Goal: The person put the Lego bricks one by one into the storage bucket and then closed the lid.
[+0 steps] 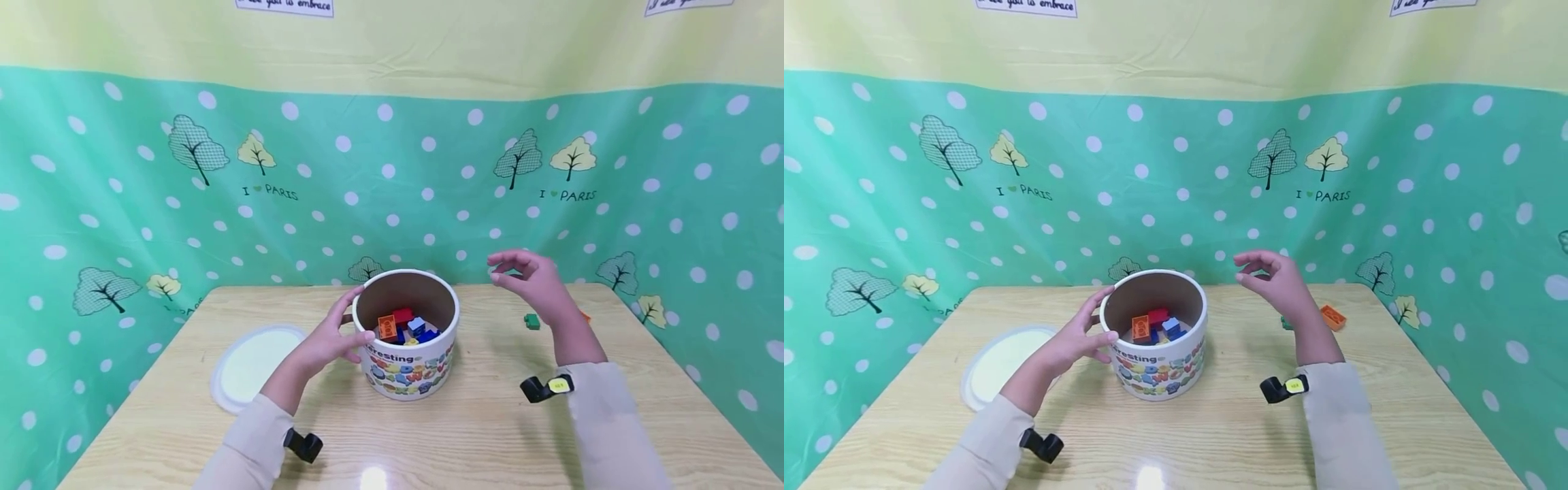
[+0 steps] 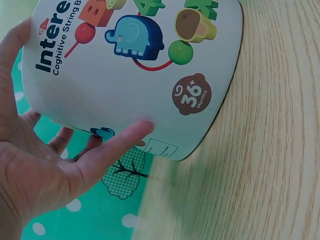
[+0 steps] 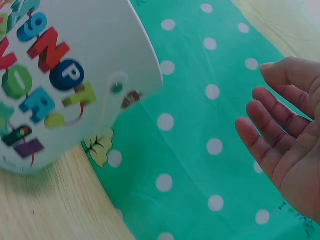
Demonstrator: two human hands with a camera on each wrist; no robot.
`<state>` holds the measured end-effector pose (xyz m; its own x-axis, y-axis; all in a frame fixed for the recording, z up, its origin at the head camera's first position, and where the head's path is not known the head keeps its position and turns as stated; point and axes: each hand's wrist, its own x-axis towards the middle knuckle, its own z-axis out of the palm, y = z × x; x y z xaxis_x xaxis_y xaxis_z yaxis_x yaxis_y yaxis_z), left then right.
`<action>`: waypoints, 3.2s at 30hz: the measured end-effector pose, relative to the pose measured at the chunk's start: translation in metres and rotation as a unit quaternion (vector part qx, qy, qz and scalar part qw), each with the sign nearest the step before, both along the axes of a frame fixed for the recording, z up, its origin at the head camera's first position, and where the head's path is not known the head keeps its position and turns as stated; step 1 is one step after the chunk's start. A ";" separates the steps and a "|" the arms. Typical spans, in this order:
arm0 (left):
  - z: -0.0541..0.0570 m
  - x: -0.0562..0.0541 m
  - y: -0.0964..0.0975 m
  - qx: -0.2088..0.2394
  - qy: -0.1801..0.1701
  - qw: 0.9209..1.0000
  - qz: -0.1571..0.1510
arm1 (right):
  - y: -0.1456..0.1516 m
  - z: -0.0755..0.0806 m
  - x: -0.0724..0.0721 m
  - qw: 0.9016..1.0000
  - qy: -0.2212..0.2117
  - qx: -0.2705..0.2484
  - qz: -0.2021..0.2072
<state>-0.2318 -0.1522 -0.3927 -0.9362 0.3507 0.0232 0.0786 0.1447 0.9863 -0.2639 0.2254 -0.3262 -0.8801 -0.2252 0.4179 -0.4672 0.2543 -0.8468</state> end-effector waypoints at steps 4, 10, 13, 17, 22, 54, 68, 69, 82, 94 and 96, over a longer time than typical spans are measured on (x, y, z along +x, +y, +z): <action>0.000 0.000 -0.001 -0.001 0.003 1.000 0.000 | 0.016 -0.005 0.006 1.000 0.011 0.007 0.002; -0.002 0.001 -0.002 -0.001 0.001 1.000 -0.002 | 0.043 -0.015 0.013 1.000 0.010 0.028 -0.011; -0.002 0.000 -0.002 -0.001 0.001 1.000 -0.005 | 0.058 -0.020 0.017 0.999 0.011 0.035 -0.027; -0.003 -0.001 -0.002 -0.002 0.005 1.000 -0.005 | 0.077 -0.028 0.020 0.997 0.009 0.045 -0.061; -0.004 -0.001 -0.002 -0.006 0.001 1.000 -0.001 | 0.099 -0.038 0.024 0.991 0.001 0.080 -0.112; -0.002 -0.002 -0.002 -0.008 0.010 1.000 0.000 | 0.168 -0.125 -0.009 0.964 -0.089 0.139 -0.209; -0.001 0.000 0.000 -0.009 0.009 1.000 0.003 | 0.171 -0.141 -0.018 0.963 -0.130 0.153 -0.182; -0.001 0.000 0.000 -0.010 0.009 1.000 0.004 | 0.171 -0.141 -0.019 0.963 -0.130 0.152 -0.181; -0.001 0.000 -0.001 -0.005 0.001 1.000 0.004 | 0.167 -0.147 -0.026 0.949 -0.127 0.161 -0.237; 0.000 0.000 0.000 -0.006 0.003 1.000 0.001 | 0.153 -0.135 -0.021 0.952 -0.132 0.169 -0.216; 0.000 0.001 0.001 -0.006 0.002 1.000 0.003 | 0.150 -0.131 -0.019 0.954 -0.130 0.173 -0.209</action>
